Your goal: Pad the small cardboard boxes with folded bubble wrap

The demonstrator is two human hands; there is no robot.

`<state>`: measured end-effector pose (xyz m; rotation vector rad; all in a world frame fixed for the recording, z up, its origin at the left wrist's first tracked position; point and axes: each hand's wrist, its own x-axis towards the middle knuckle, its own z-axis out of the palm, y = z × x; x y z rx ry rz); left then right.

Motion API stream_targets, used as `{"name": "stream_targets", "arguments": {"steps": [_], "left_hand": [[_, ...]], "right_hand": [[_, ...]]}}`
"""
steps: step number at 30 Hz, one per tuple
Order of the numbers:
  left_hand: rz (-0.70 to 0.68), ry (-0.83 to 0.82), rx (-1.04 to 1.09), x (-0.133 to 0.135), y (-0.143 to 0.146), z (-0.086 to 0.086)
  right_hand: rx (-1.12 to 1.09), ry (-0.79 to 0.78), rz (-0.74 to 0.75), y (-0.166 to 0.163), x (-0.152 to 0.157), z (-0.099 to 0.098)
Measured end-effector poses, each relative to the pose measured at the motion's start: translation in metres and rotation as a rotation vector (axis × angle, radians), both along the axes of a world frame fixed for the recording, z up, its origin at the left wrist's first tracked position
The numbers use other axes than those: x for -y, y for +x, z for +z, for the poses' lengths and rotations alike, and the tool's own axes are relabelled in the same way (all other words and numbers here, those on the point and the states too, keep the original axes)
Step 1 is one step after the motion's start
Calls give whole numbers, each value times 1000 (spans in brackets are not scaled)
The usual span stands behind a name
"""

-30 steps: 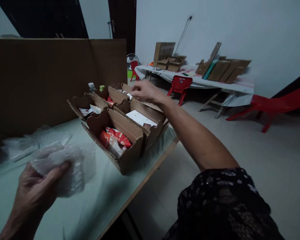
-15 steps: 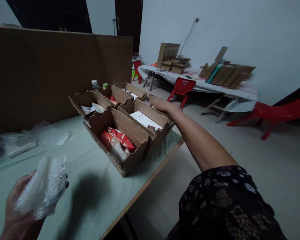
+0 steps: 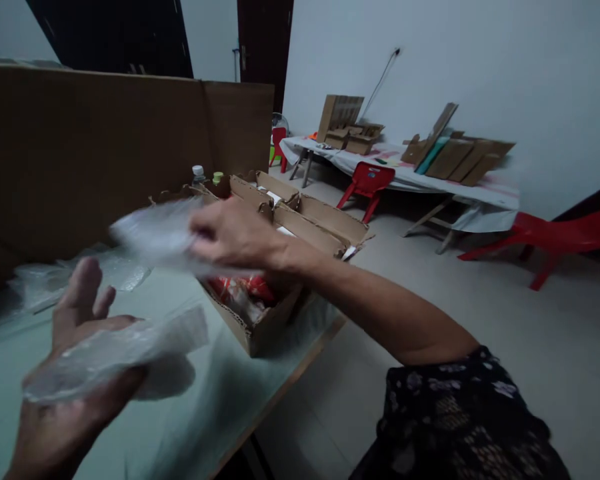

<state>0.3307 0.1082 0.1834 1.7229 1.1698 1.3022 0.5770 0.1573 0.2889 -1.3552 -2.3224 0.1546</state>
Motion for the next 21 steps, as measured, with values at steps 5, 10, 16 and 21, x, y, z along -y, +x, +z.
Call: {"name": "stream_targets", "arguments": {"steps": [5, 10, 16, 21], "left_hand": [[-18, -226, 36, -12, -13, -23], [312, -652, 244, -29, -80, -62], [429, -741, 173, -36, -111, -75], [382, -879, 131, -38, -99, -97]], "right_hand": [[-339, -115, 275, 0, -47, -8], [-141, -85, -605, 115, -142, -23], [45, -379, -690, 163, -178, -57], [145, -484, -694, 169, -205, -61]]}}
